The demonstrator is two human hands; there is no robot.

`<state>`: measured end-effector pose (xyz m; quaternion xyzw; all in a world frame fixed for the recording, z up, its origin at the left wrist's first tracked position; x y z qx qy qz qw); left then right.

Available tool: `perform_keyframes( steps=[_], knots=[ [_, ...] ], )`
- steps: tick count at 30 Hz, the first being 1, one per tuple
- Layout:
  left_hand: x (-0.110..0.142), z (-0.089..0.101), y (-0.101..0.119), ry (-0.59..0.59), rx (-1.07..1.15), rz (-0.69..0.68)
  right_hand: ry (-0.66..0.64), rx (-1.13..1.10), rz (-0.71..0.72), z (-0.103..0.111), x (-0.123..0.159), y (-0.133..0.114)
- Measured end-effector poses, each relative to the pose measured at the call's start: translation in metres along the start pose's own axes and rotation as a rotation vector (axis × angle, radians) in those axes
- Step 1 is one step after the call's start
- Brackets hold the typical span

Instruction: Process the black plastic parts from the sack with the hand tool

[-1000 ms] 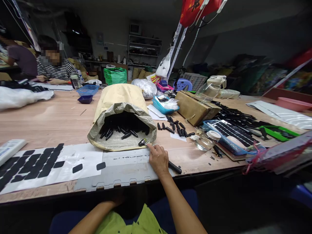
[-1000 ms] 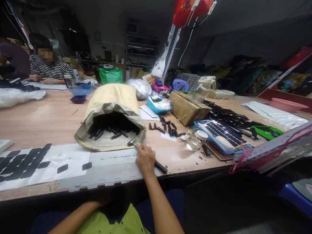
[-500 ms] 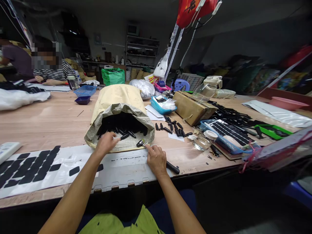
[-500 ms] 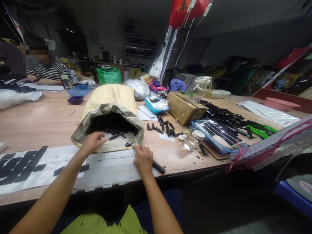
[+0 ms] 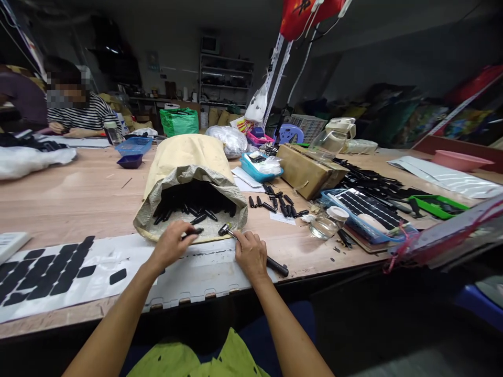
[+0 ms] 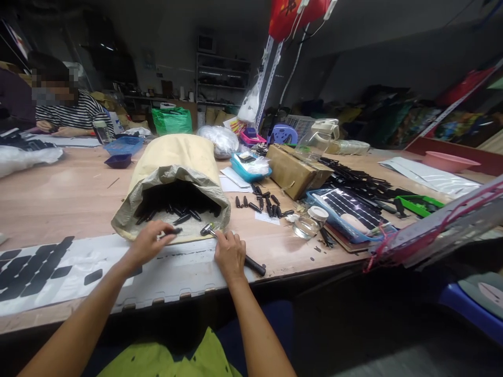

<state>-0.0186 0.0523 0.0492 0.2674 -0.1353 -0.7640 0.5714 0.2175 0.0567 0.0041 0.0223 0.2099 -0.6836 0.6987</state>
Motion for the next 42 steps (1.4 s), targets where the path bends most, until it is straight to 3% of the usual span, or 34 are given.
perform_keyframes(
  steps=[3, 7, 12, 17, 20, 24, 32, 38, 42],
  knots=[
    [0.018, -0.031, 0.011, -0.128, 0.106, -0.016, -0.004, -0.024, 0.002, -0.002, -0.001, 0.001],
    [0.026, -0.05, 0.002, -0.109, 0.154, 0.014, 0.038, -0.078, 0.022, 0.003, 0.0, 0.002],
    [0.024, -0.048, -0.006, -0.079, 0.228, 0.065, 0.126, -0.266, 0.082, 0.026, 0.014, -0.008],
    [0.023, -0.048, -0.005, -0.095, 0.25, 0.094, 0.033, -0.514, 0.236, 0.04, 0.04, -0.041],
    [0.022, -0.049, -0.005, -0.104, 0.233, 0.1, 0.009, -0.504, 0.292, 0.04, 0.051, -0.058],
    [0.022, -0.049, -0.003, -0.105, 0.202, 0.071, 0.07, -0.362, 0.345, 0.037, 0.059, -0.07],
    [0.024, -0.047, -0.002, -0.081, 0.249, 0.095, 0.099, -0.325, 0.266, 0.041, 0.055, -0.057],
    [0.024, -0.047, -0.003, -0.08, 0.235, 0.096, 0.005, -0.304, 0.231, 0.029, 0.057, -0.049],
    [0.025, -0.045, -0.001, -0.068, 0.203, 0.072, 0.033, -0.295, 0.17, 0.031, 0.043, -0.038]
  ],
)
Point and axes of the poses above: each hand's wrist, its own x-axis away from the middle knuckle, its own z-axis out of the back of the hand, y = z × x, the point moved 9 cm from there along -x, towards the middle knuckle, and after that the axes turned 5 degrees about -z, right-handed, at the moved point
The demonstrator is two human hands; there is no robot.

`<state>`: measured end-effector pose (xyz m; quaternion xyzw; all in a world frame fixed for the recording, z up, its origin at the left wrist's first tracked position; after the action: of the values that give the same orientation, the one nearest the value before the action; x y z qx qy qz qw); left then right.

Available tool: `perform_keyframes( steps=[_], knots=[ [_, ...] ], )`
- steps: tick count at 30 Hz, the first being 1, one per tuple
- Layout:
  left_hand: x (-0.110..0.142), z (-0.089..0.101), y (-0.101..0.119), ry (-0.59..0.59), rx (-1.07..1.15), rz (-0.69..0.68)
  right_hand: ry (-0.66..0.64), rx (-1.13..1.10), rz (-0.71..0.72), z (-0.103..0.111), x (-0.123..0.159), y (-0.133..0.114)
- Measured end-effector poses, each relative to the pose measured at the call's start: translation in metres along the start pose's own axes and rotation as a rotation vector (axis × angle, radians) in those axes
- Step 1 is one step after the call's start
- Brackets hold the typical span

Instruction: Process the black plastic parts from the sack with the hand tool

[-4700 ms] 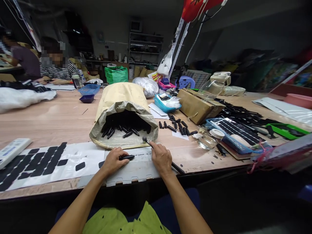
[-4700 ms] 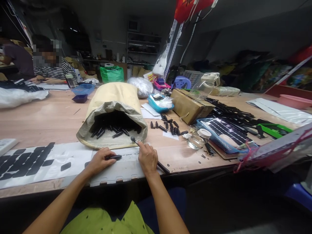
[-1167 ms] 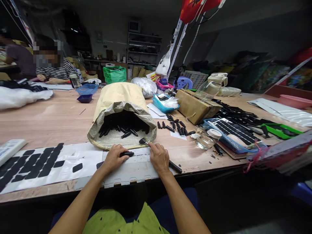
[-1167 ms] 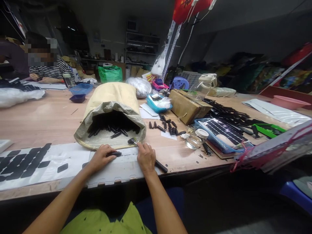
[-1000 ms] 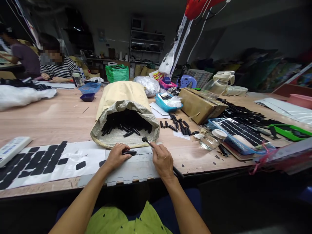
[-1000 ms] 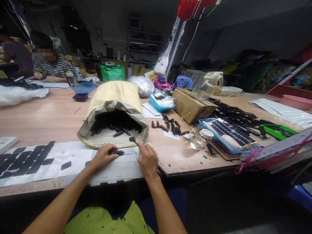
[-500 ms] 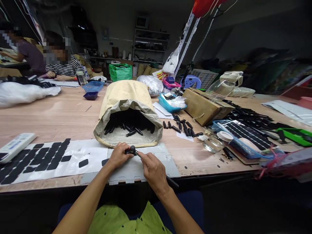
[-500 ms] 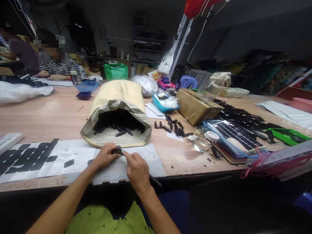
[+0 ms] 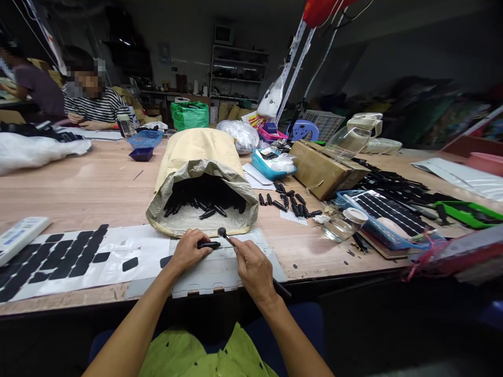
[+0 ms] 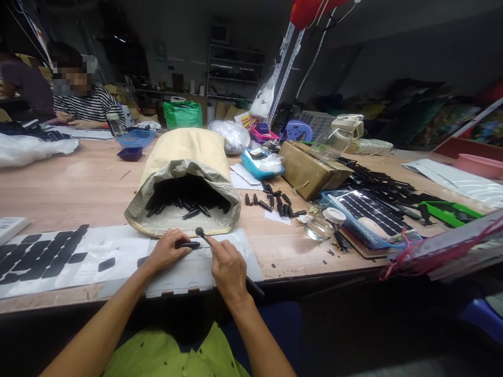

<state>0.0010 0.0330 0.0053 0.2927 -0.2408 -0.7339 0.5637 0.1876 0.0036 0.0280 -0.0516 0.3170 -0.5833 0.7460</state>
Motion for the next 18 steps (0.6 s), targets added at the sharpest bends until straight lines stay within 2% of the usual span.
perform_keyframes(
  steps=[4, 8, 11, 15, 18],
  knots=[
    [0.001, -0.001, 0.005, -0.017, -0.056, -0.039, 0.039, 0.104, -0.062, 0.001, -0.03, 0.016],
    [0.001, -0.004, 0.002, -0.041, -0.053, -0.036, 0.001, 0.26, -0.18, -0.013, -0.056, 0.039],
    [0.001, -0.003, 0.006, -0.049, -0.011, -0.083, -0.015, 0.308, -0.213, -0.026, -0.061, 0.048],
    [0.009, 0.001, 0.029, -0.143, 0.065, -0.187, 0.014, 0.328, -0.203, -0.034, -0.059, 0.052],
    [0.035, -0.005, 0.055, -0.268, 0.06, -0.253, 0.03, 0.342, -0.171, -0.034, -0.058, 0.05]
  ],
)
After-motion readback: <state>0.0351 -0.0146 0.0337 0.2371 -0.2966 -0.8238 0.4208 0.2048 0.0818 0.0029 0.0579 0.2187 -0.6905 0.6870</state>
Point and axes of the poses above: each hand's wrist, its own x-axis away from the middle knuckle, its own z-axis out of the back of the hand, y = z × x, the point moved 9 cm from there along -x, towards the middle knuckle, and after that the axes turned 5 degrees about -z, right-handed, at the moved point
